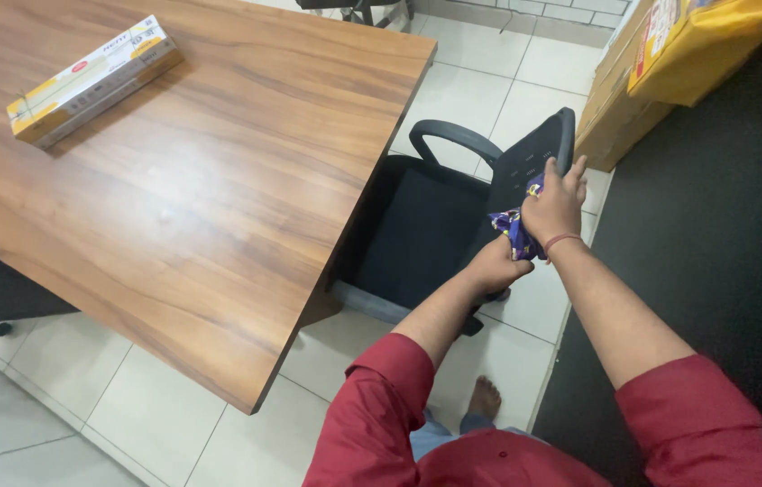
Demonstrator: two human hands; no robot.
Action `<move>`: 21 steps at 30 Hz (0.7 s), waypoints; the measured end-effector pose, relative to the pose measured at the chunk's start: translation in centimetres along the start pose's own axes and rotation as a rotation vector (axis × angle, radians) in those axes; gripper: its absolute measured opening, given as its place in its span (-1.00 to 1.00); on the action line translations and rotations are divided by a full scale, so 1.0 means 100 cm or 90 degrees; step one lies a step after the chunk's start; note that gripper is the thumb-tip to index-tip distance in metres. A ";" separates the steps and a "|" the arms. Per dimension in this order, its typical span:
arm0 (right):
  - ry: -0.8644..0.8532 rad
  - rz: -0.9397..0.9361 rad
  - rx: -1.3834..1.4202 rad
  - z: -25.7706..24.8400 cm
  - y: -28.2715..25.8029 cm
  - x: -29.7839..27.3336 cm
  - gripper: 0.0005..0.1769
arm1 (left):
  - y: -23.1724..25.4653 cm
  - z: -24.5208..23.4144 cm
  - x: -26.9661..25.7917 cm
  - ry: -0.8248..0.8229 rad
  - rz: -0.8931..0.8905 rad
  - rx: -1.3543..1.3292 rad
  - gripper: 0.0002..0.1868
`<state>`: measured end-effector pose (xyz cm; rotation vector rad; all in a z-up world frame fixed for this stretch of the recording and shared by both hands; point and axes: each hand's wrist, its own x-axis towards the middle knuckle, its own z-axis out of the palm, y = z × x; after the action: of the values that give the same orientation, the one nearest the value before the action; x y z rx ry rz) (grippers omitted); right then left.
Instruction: Cleaning an office chair and a desk using a cloth.
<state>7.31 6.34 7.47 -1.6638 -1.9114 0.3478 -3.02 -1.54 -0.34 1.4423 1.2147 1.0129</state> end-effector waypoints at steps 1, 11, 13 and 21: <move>0.000 -0.005 0.002 0.001 -0.004 0.001 -0.22 | -0.003 -0.003 0.003 0.005 0.001 0.002 -0.47; -0.261 -0.159 0.343 -0.005 -0.096 -0.010 -0.51 | 0.028 -0.076 0.001 0.359 0.123 -0.260 -0.09; -0.325 -0.199 0.383 0.004 -0.107 -0.011 -0.47 | 0.023 -0.096 -0.001 0.414 0.108 -0.295 -0.19; -0.387 -0.560 0.324 0.035 -0.152 -0.041 -0.15 | 0.003 -0.171 -0.053 0.471 -0.094 -0.687 -0.73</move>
<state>-6.89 0.07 11.89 -0.3122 -2.4762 0.9279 -20.36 -4.17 3.16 0.1196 0.9324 1.7837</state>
